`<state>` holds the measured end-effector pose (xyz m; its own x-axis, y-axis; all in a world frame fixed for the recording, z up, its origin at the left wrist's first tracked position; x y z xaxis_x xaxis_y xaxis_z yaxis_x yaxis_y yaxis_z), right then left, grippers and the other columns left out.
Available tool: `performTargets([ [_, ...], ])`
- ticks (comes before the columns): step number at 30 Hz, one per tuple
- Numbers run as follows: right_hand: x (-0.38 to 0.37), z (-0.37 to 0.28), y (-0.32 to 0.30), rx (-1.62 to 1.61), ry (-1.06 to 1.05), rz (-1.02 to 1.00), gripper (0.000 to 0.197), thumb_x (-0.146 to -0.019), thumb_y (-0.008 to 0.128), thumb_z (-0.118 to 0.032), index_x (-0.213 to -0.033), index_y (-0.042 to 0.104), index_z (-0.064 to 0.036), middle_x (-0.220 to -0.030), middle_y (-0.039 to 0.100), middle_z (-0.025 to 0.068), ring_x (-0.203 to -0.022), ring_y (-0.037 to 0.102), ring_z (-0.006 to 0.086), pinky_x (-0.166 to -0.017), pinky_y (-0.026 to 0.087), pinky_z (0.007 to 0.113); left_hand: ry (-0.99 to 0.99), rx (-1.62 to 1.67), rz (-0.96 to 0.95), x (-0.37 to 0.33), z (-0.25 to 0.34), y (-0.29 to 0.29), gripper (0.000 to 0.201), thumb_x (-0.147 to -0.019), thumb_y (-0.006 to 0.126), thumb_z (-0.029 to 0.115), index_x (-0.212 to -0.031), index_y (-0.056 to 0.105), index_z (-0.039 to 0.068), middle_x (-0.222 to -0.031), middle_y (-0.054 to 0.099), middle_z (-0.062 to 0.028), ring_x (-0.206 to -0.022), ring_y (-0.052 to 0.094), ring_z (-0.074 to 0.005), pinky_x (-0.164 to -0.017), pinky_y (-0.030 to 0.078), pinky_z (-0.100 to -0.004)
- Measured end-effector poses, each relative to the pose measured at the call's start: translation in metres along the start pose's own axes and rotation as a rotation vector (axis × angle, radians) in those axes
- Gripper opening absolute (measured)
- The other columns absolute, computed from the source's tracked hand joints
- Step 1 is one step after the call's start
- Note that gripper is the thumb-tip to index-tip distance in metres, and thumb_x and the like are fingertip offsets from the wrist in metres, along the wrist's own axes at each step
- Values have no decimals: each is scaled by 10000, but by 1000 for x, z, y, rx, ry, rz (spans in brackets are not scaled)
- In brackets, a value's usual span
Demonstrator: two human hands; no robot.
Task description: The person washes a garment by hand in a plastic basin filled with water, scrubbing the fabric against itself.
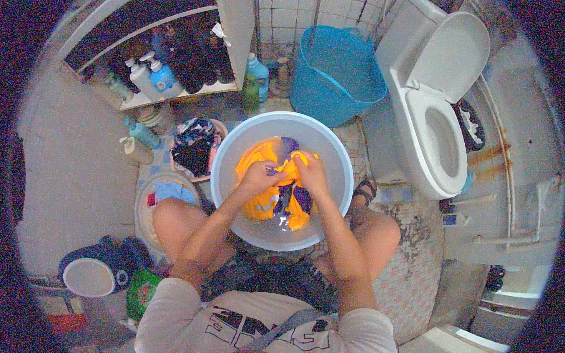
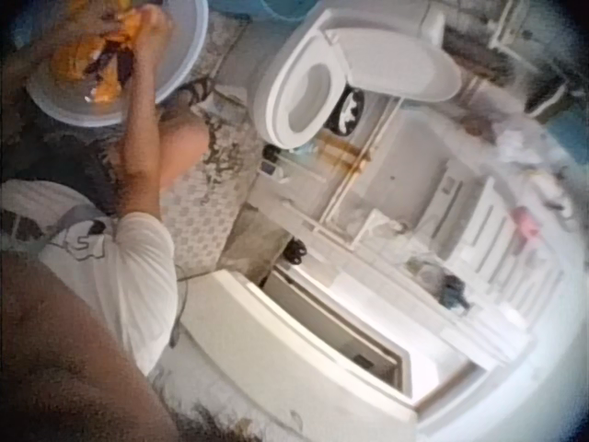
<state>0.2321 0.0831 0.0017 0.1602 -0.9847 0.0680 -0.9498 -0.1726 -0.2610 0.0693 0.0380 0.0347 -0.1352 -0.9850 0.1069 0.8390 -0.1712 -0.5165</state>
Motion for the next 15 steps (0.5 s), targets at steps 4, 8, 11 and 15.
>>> performTargets([
  [4,8,-25,7,6,25,-182,346,-774,617,-237,-1032,581,-10,-945,620,130,-901,587,257,-800,440,321,-76,536,70,-6,-16,-15,287,-782,634,251,-895,626,-13,-758,634,-47,-672,605,-133,-605,464,-253],
  [8,28,-17,19,379,-216,-297,415,-724,650,-325,-991,588,-14,-899,626,155,-888,590,296,-795,445,367,-115,818,256,-7,-7,-35,254,-834,569,192,-977,569,-18,-825,617,-57,-689,579,-108,-599,443,-210],
  [11,32,-7,18,538,-157,-287,348,-783,575,-310,-963,590,-13,-928,609,184,-914,575,312,-801,437,381,-174,979,259,-2,-2,-43,228,-862,519,190,-988,567,6,-865,611,-52,-765,582,-130,-668,460,-237],
  [15,23,-14,-6,561,0,-294,321,-848,475,-279,-982,575,-6,-947,599,195,-911,570,308,-797,434,369,-268,866,356,1,-20,-63,244,-871,502,190,-1041,536,18,-902,599,-49,-823,592,-167,-726,484,-275],
])
Point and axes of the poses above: each hand's wrist, its own x-axis away from the middle knuckle, its own y-axis out of the palm, z = x × y, the point moved 4 cm from there along -x, towards the middle knuckle
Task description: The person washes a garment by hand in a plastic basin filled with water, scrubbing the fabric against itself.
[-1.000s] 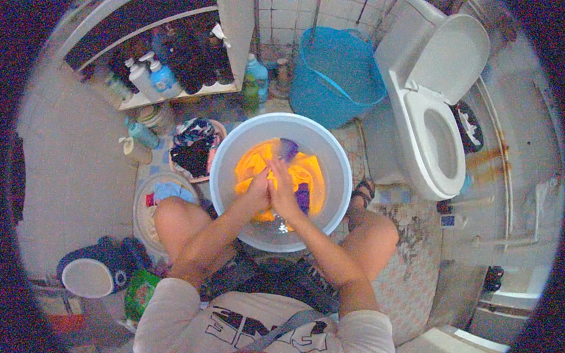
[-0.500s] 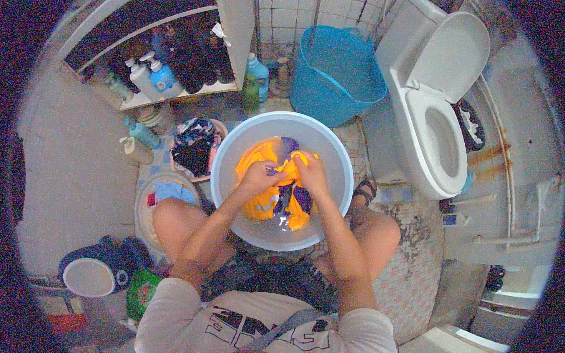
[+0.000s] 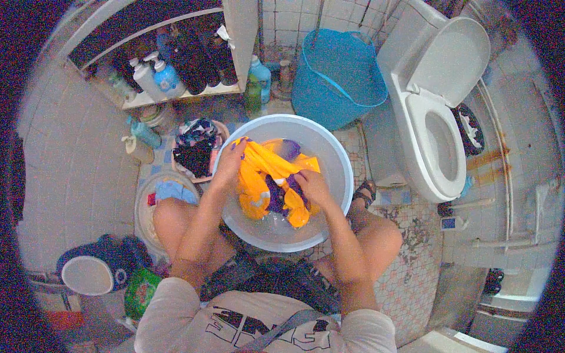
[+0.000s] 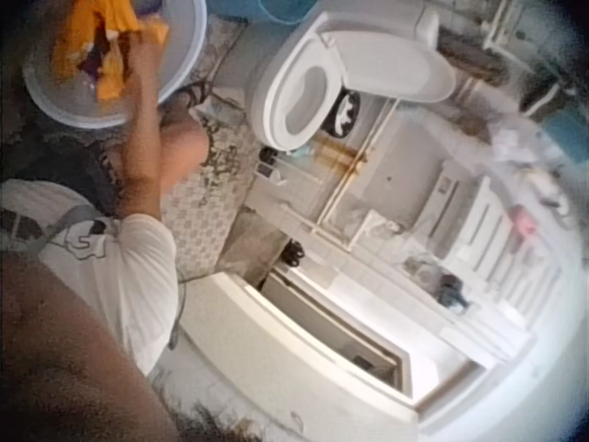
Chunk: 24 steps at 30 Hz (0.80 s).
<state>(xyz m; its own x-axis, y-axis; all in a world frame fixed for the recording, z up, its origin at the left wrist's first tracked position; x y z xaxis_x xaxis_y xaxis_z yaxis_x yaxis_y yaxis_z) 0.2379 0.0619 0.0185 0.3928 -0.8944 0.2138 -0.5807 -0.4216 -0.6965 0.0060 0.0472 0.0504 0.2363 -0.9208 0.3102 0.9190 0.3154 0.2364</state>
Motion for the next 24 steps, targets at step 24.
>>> performTargets([
  [24,22,-73,23,-288,-308,160,586,-904,396,-336,-1366,186,-44,-1391,254,147,-1283,259,271,-1042,197,309,14,447,-183,11,-89,64,477,-911,381,382,-1264,392,62,-1211,469,-76,-1103,460,-197,-942,364,-321],
])
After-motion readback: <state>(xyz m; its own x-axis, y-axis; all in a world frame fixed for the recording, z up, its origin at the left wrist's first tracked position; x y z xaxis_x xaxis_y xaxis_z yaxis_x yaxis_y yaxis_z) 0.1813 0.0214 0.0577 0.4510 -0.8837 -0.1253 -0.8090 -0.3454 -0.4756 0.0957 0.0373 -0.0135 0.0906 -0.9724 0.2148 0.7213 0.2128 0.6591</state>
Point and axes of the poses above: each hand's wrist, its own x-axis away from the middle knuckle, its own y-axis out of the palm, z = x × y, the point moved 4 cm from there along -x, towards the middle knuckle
